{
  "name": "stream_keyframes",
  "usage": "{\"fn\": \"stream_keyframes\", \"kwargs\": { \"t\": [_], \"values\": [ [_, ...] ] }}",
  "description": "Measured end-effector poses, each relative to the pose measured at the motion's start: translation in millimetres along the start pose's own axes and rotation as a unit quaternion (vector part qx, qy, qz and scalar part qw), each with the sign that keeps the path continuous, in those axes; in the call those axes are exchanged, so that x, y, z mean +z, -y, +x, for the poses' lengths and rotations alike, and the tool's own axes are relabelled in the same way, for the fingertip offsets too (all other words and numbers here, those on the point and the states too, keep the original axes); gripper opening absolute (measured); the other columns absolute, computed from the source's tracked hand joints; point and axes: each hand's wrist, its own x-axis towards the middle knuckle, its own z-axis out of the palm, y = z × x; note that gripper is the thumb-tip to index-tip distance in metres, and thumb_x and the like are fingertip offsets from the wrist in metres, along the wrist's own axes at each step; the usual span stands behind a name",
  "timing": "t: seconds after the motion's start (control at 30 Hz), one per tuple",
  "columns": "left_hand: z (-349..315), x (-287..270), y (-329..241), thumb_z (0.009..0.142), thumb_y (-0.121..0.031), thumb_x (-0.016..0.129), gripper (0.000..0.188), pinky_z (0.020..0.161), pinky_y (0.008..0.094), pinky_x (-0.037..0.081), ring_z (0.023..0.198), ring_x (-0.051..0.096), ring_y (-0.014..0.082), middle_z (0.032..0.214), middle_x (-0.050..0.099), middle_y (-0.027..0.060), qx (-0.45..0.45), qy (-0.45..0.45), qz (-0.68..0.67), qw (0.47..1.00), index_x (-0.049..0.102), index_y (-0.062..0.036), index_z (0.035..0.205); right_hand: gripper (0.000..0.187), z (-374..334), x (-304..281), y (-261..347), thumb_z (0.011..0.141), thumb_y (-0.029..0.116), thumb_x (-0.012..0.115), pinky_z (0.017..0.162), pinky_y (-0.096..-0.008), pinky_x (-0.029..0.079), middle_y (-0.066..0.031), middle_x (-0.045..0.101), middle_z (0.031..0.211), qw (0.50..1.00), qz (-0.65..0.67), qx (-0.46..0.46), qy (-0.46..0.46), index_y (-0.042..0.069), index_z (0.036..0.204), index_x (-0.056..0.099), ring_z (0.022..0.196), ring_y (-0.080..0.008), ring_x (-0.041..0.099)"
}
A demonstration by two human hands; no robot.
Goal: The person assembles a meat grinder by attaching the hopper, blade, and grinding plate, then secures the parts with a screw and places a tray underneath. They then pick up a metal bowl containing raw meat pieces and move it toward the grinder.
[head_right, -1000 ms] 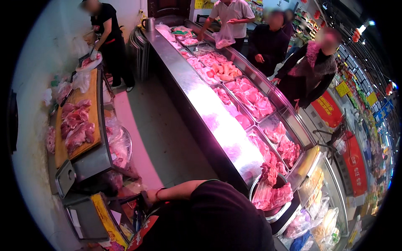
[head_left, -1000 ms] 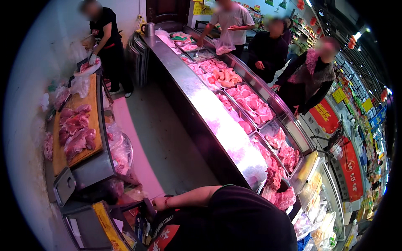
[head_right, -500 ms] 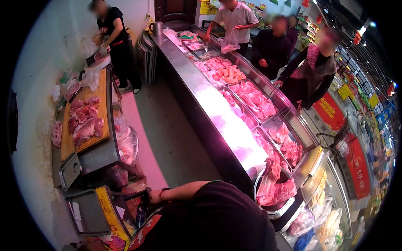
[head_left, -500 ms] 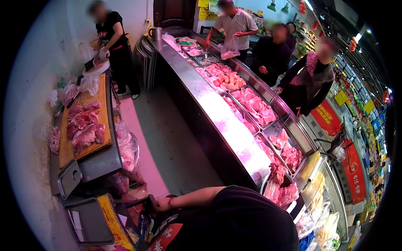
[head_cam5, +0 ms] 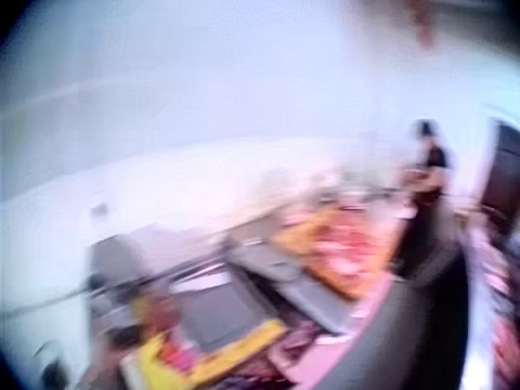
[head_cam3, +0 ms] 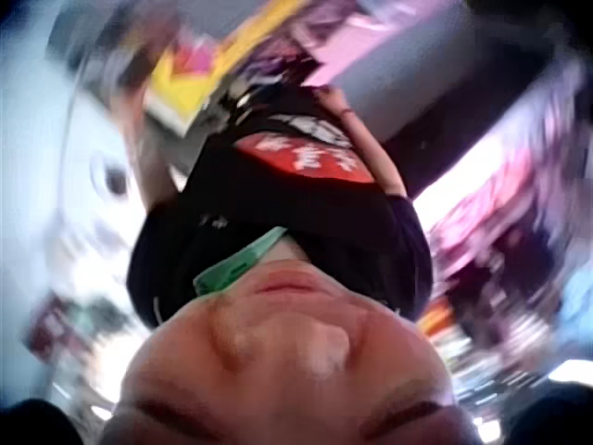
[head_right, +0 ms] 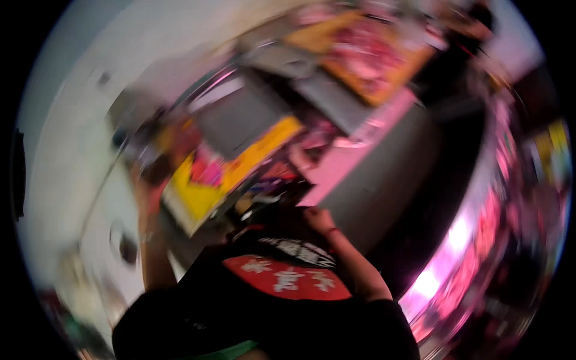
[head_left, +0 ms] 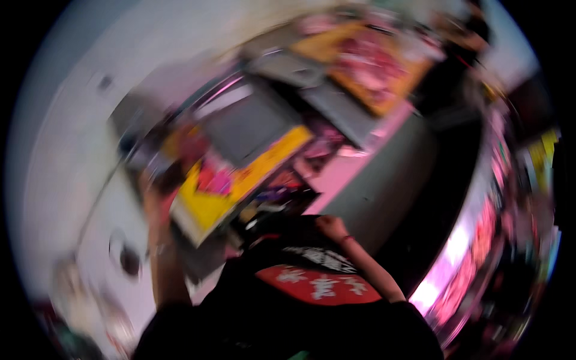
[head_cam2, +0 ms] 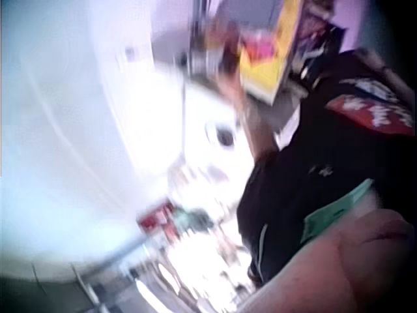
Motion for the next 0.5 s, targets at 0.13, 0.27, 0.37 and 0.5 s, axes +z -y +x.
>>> {"fn": "stream_keyframes", "kwargs": {
  "t": [0.13,0.27,0.37,0.5],
  "values": [
    [-45,36,-5,0.100,-0.032,0.047,0.052,0.099,0.0353,0.040,0.120,0.050,0.0271,0.132,0.051,0.0165,0.345,-0.206,0.398,0.825,0.038,0.0003,0.140,0.023,3,23,122,0.095,0.018,0.056,0.062,-0.0254,0.050,-0.0060,0.066,0.079,0.989,0.016,-0.144,-0.004,-0.003,0.099,0.064,0.070,-0.0104,0.061],
    [-34,38,29,0.093,-0.048,0.055,0.071,0.105,0.0421,0.033,0.123,0.046,0.0235,0.139,0.043,0.0140,0.457,-0.245,0.171,0.837,0.032,-0.0031,0.143,0.022,22,14,300,0.092,0.013,0.059,0.078,-0.0308,0.050,-0.0148,0.065,0.098,0.919,-0.035,-0.393,-0.016,-0.004,0.106,0.060,0.090,-0.0191,0.063],
    [-13,-22,43,0.091,-0.063,0.045,0.080,0.106,0.0455,0.031,0.123,0.046,0.0246,0.140,0.043,0.0136,0.276,-0.126,-0.039,0.952,0.032,-0.0038,0.143,0.034,-10,72,402,0.087,0.016,0.064,0.090,-0.0416,0.046,-0.0209,0.060,0.113,0.759,-0.077,-0.640,-0.090,-0.004,0.114,0.057,0.101,-0.0371,0.057],
    [-11,8,42,0.092,-0.066,0.039,0.073,0.098,0.0387,0.042,0.114,0.056,0.0222,0.125,0.058,0.0117,0.092,-0.036,-0.168,0.981,0.049,-0.0049,0.130,0.042,-11,149,449,0.089,0.025,0.062,0.094,-0.0420,0.044,-0.0248,0.058,0.113,0.797,-0.121,-0.587,-0.068,-0.006,0.116,0.056,0.105,-0.0404,0.055]
  ]
}}
